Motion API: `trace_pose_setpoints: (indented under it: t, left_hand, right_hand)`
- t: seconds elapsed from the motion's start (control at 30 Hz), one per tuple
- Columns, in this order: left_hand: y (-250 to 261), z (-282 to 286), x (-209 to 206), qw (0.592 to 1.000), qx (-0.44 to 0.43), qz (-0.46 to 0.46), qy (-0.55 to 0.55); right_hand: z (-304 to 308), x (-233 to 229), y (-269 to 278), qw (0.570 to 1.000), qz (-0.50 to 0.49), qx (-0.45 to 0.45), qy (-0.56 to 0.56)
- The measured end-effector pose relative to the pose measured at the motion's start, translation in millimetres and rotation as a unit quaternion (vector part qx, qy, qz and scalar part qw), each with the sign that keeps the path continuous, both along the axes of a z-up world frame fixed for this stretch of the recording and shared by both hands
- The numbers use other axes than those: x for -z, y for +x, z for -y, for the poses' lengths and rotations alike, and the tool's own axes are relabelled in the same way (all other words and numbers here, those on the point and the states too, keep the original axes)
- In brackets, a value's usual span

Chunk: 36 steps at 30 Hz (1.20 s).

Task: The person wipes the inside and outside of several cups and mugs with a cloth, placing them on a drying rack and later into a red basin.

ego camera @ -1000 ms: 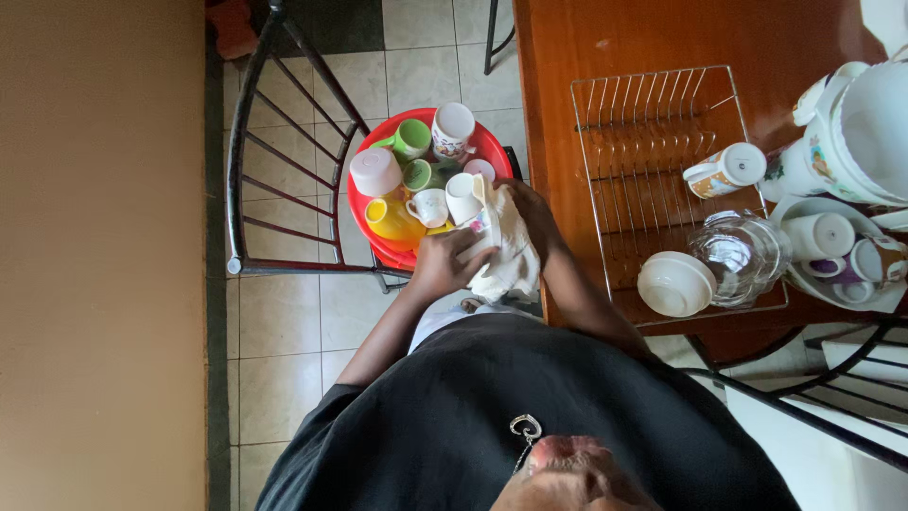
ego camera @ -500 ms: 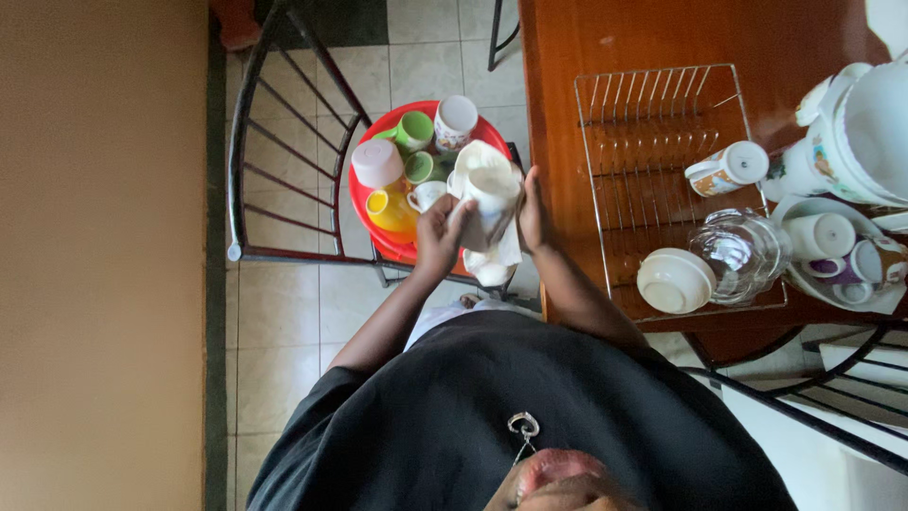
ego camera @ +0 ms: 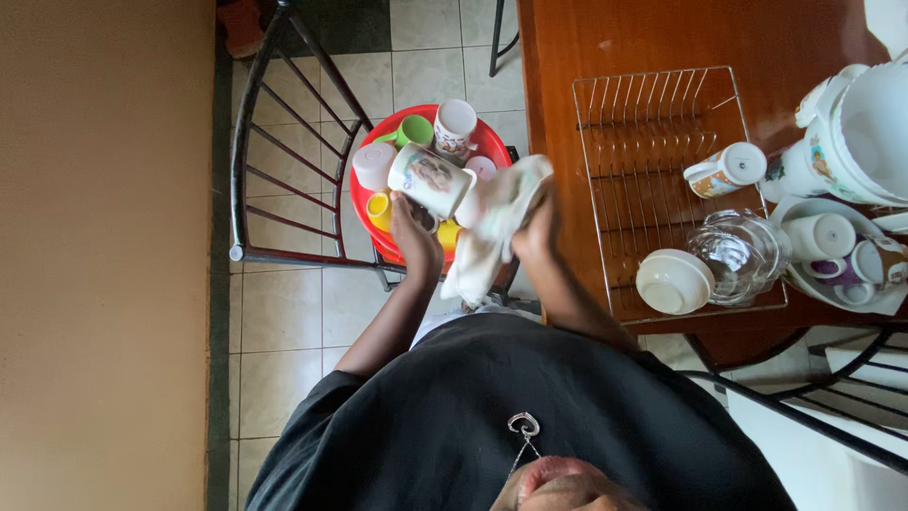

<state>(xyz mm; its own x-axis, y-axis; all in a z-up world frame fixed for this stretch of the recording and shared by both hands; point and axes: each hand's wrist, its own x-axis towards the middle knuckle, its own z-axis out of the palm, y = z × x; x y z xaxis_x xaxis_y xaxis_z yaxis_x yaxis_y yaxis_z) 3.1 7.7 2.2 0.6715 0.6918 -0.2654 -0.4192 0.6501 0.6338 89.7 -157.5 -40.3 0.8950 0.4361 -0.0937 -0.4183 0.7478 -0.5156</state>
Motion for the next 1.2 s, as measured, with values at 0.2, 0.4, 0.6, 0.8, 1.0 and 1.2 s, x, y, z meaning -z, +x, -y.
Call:
trace_pose_setpoints:
  t: [0.2, 0.4, 0.6, 0.8, 1.0, 1.2]
  left_hand:
    - [18.2, 8.1, 42.8, 0.913, 0.107, -0.144, 0.367]
    - [16.8, 17.1, 25.9, 0.997, 0.004, -0.016, 0.073]
    - [25.7, 24.5, 49.6, 0.973, -0.003, -0.086, 0.215]
    - [13.5, 31.7, 22.1, 0.837, -0.047, -0.053, 0.543]
    - [-8.8, -11.9, 17.0, 0.677, 0.168, -0.018, 0.716]
    - [-12.9, 29.5, -12.6, 0.926, 0.290, -0.017, 0.243]
  right_hand:
    - [-58.8, -39.2, -66.4, 0.620, 0.511, 0.257, -0.537]
    - [-47.7, -55.1, -77.9, 0.749, 0.496, 0.132, -0.420]
    - [-38.2, 20.9, -38.4, 0.756, 0.444, 0.055, -0.478]
    - [-19.0, 39.5, -29.3, 0.651, 0.403, 0.198, -0.612]
    - [43.9, 58.3, 26.9, 0.982, -0.104, -0.137, -0.084]
    - [55.1, 28.7, 15.0, 0.996, -0.061, 0.057, -0.010]
